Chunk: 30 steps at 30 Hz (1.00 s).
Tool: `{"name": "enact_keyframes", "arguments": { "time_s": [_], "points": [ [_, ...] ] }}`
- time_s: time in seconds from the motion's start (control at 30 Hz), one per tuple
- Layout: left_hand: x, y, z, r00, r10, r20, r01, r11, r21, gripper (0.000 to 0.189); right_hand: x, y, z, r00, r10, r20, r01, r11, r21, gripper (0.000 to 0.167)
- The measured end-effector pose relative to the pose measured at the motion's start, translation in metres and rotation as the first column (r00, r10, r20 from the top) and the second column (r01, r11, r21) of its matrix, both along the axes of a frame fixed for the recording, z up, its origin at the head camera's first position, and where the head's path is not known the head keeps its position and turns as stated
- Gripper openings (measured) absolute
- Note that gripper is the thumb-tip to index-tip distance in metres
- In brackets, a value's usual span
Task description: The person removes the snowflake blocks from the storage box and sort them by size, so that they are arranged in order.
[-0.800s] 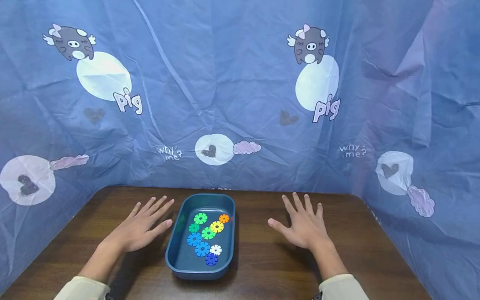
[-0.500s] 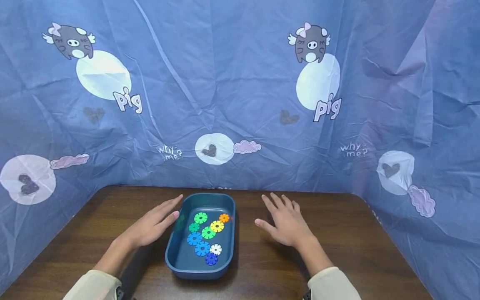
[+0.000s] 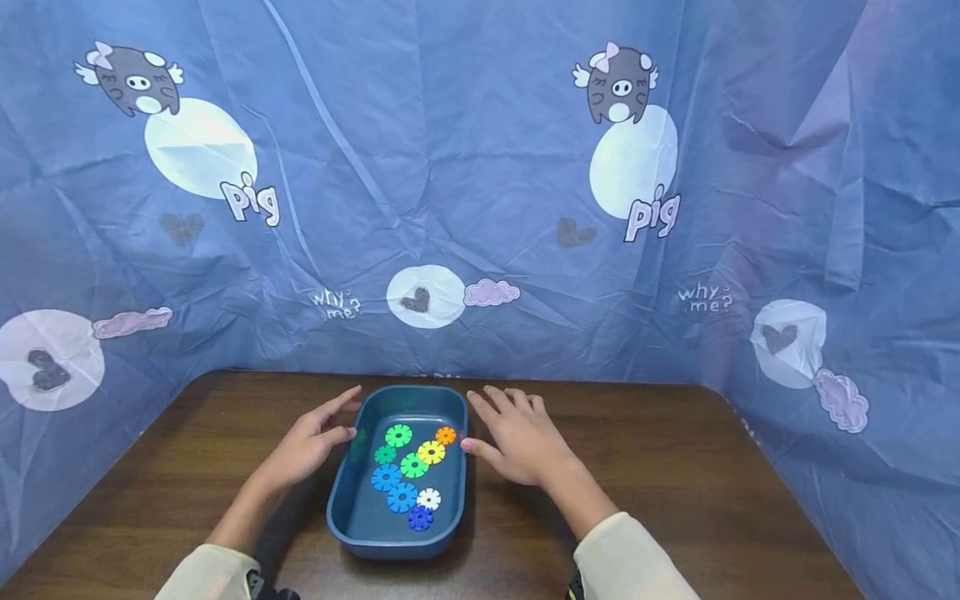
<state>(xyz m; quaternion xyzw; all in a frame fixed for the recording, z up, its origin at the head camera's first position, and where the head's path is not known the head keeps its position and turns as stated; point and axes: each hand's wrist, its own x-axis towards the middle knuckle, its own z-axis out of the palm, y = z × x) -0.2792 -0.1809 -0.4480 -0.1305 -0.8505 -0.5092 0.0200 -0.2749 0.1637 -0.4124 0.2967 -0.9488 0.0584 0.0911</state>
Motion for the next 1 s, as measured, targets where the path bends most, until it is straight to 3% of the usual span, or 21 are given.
{"name": "enact_keyframes", "arguments": {
  "time_s": [0.1,0.2,0.43,0.6,0.8,1.0],
  "points": [
    [0.001,0.0,-0.002,0.995,-0.036,0.094,0.024,0.992,0.126,0.063,0.001,-0.011,0.002,0.999,0.032,0.016,-0.032,0.999,0.024,0.076],
    [0.001,0.0,-0.006,0.983,-0.072,0.171,0.027,0.967,0.253,0.066,0.001,-0.023,0.004,0.998,0.061,0.031,-0.063,0.997,0.05,0.076],
    [0.004,-0.002,-0.012,0.961,-0.111,0.254,-0.014,0.895,0.446,0.07,0.001,-0.041,0.004,0.991,0.119,0.057,-0.124,0.987,0.099,0.072],
    [0.006,-0.007,-0.012,0.943,-0.139,0.303,-0.039,0.856,0.515,0.07,0.0,-0.051,0.007,0.988,0.153,0.037,-0.156,0.978,0.135,0.072],
    [0.01,-0.012,-0.015,0.936,-0.17,0.309,-0.036,0.825,0.563,0.072,-0.003,-0.058,0.005,0.982,0.186,0.017,-0.185,0.957,0.223,0.069],
    [0.011,-0.012,-0.016,0.933,-0.194,0.302,-0.018,0.815,0.58,0.072,-0.007,-0.068,0.004,0.976,0.218,0.027,-0.217,0.935,0.281,0.065]
  ]
}}
